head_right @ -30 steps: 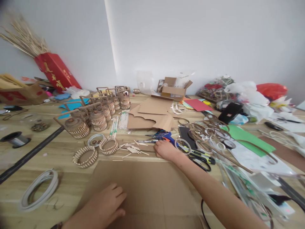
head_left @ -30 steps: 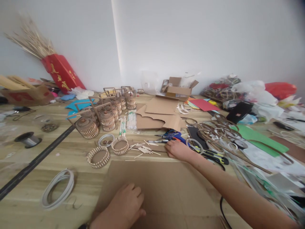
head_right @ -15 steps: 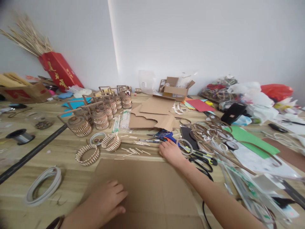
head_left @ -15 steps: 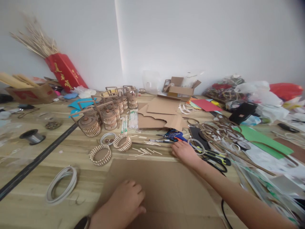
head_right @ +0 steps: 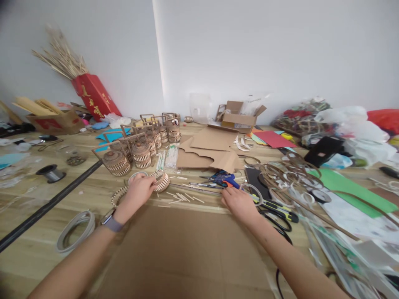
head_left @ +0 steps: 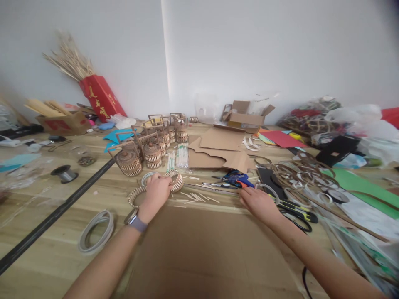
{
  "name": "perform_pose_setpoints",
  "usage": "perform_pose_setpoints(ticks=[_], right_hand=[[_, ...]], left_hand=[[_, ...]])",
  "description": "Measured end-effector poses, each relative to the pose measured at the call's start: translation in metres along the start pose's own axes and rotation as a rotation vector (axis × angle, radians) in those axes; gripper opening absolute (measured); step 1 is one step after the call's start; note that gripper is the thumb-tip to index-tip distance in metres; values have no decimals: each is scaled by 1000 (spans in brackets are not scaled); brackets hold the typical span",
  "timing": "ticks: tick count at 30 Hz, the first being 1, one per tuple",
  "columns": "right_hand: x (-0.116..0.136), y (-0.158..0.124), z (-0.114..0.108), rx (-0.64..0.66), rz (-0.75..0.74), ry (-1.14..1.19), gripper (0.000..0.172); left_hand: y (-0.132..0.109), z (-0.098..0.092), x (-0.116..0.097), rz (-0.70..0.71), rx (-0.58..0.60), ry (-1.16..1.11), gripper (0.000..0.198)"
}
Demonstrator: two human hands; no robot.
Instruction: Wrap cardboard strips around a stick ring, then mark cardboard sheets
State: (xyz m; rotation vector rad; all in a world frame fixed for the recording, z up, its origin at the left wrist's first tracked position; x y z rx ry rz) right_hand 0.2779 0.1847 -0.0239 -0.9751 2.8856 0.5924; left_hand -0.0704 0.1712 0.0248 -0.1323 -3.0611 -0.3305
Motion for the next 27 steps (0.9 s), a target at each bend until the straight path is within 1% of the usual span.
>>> perform_pose_setpoints(ticks=[4,7,9,11,14,16,18,20,21,22,23,24,25,26,27], right_hand=[[-6,-17,-13,-86,0,-16,27],[-1,-30,-24,-147,-21,-15,28],[9,-38,-32,-175,-42,-10,29],[26,-48,-39,-213,-92,-8,31],[58,-68,-46,-261,-187,-4,32],[78,-85,-45,-247,-231,8,32],[96,-104,-43,-211,-273,34,34],[109,-122,-39,-178,-299,77,39],[113,-130,-37,-158,-308,103,42],[115,-136,-35,-153,-308,129,44],[116,-141,-35,-164,-295,152,44],[116,-145,-35,-175,-286,168,42],[115,-147,-36,-172,-296,175,39],[114,-149,-38,-153,-321,170,36],[113,-149,-40,-118,-347,151,39]], left_hand=[[15,-8,10,-22,-55,18,20],[32,-7,16,-13,-64,47,20],[42,-1,16,15,-51,61,17],[47,4,13,45,-38,69,15],[40,5,6,86,-39,64,15],[25,1,1,123,-44,48,22],[1,-3,-5,188,-31,19,27],[-30,-3,-11,293,13,-22,30],[-47,-1,-15,384,51,-64,33],[-65,1,-18,449,100,-89,37],[-82,3,-21,485,164,-94,40],[-99,6,-22,498,255,-93,46],[-114,9,-23,501,365,-101,58],[-128,11,-25,511,482,-124,76],[-140,11,-25,511,575,-149,91]])
Point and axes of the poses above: each hand's wrist, its own y-axis towards the middle knuckle, its own z-axis out of the palm, x = y × z, the point moved 3 cm from there along y, towards the middle knuckle, and after that the axes turned 9 degrees about y, right-handed, at the moved point
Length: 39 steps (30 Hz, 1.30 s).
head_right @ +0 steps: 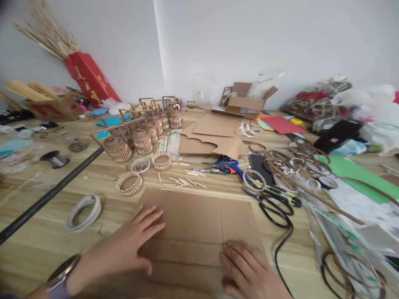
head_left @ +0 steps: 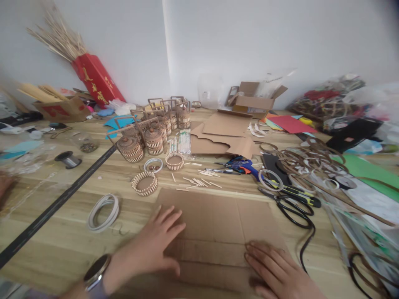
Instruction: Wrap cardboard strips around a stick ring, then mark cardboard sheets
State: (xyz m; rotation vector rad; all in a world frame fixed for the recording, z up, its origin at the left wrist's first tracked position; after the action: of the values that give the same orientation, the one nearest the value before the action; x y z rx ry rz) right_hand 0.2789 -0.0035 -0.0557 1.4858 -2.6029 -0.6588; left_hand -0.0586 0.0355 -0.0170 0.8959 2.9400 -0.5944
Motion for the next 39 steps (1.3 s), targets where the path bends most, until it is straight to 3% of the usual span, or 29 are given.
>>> perform_pose_setpoints(ticks=[2,4,6,10,13,17,21,25,27,30,34,39], right_hand=[[-3,1,-4,113,-44,-39,63],[-8,2,-9,144,-35,-79,78],[-10,4,-11,119,-27,-95,75],[-4,5,-8,142,-42,-65,43],[2,6,-3,175,-62,-75,48],[1,12,-6,154,-34,-124,51],[-9,24,-38,113,3,-129,53],[-10,23,-84,0,46,-43,58],[-3,14,-95,-16,59,-5,59],[13,6,-96,-4,35,-49,58],[22,17,-81,90,19,-142,51],[1,33,-54,140,15,-196,48]], left_hand=[[-13,8,-7,-16,118,-43,103],[-20,9,-8,-50,172,-18,102],[-23,7,-6,-59,183,29,95],[-22,8,-6,40,120,147,74],[-19,16,-13,109,59,300,58],[-14,22,-20,44,48,423,64],[-29,1,-19,-3,-117,380,64],[-69,-18,-11,0,-306,308,64],[-89,-18,-10,33,-390,331,66],[-105,-10,-14,99,-514,429,70],[-91,0,-21,84,-555,590,66],[-51,3,-17,81,-587,712,61]])
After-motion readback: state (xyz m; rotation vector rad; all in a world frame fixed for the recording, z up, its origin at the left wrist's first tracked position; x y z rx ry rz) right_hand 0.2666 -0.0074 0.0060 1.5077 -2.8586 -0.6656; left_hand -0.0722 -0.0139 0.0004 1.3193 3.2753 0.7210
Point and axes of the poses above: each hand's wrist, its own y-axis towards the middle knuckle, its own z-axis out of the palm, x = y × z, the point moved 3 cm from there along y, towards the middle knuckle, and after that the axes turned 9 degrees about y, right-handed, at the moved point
